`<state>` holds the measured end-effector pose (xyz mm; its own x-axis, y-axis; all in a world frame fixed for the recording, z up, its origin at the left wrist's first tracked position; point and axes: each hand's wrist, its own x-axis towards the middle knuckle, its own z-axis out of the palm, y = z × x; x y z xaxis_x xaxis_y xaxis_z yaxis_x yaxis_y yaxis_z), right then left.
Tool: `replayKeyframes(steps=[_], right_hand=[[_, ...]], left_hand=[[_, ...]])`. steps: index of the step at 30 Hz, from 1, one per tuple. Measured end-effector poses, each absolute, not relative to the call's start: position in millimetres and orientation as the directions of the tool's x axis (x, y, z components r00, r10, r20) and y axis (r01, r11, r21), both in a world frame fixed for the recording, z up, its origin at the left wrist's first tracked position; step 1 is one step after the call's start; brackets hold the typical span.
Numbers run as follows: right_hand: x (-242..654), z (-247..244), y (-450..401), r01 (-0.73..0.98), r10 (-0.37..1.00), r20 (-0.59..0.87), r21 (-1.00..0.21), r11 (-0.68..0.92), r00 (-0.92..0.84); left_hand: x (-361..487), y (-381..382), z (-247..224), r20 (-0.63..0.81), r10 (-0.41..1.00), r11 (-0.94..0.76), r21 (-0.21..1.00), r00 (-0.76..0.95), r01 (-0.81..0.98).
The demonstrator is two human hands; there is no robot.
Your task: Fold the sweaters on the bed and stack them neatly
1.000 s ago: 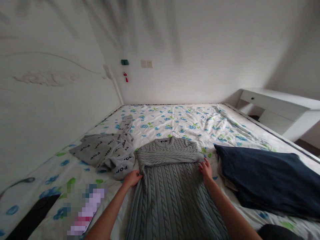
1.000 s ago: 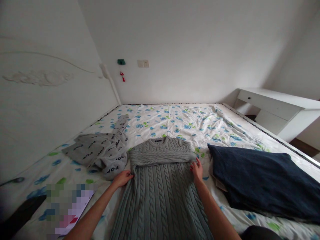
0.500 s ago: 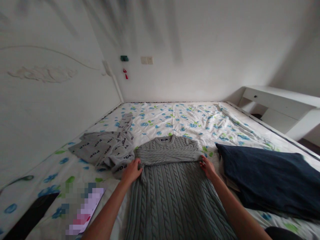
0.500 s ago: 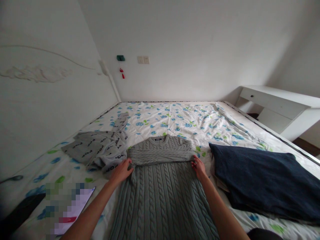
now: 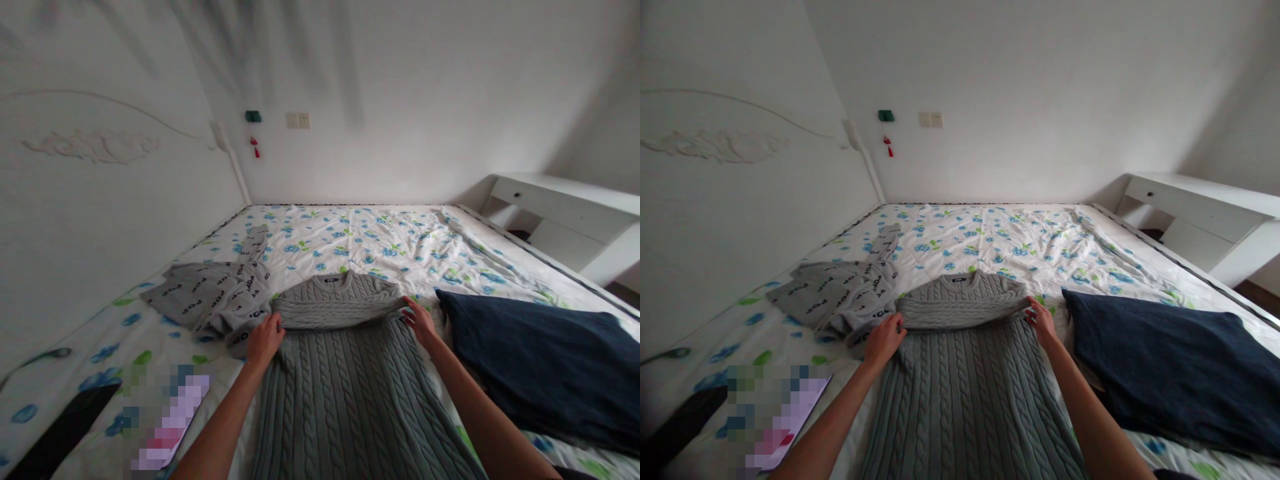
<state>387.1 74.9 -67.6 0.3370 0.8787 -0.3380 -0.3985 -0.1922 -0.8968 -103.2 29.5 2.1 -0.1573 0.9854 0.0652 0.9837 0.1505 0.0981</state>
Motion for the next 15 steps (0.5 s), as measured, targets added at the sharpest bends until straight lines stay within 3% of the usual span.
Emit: replayKeyframes(steps=[4,7,12,15], right_hand=[[383.4,-61.2,91.2,-0.410,0.895,-0.317,-0.895,-0.173,0.314],[377.5,-67.9,96.9,-0.385,0.878,-0.342,-0.900,-0.204,0.336],[381.1,-90.8,93.3,-0.041,0.831,-0.352,-0.928,-0.371,0.431],[392.1,-95.8,98.0,0.135,0.851,-0.273,-0.921,-0.366,0.448]], left_hand=[[-116.3,30.5,5.8,-0.083,0.970,0.234,0.064,-0.229,0.970],[-119.9,29.3,-1.8,-0.207,0.959,0.206,0.038,-0.193,0.978],[-120.9,31.1,-10.5,-0.263,0.954,0.157,0.034,-0.143,0.987],[-124.9,35.5,-12.2,-0.295,0.949,0.132,0.046,-0.113,0.990]])
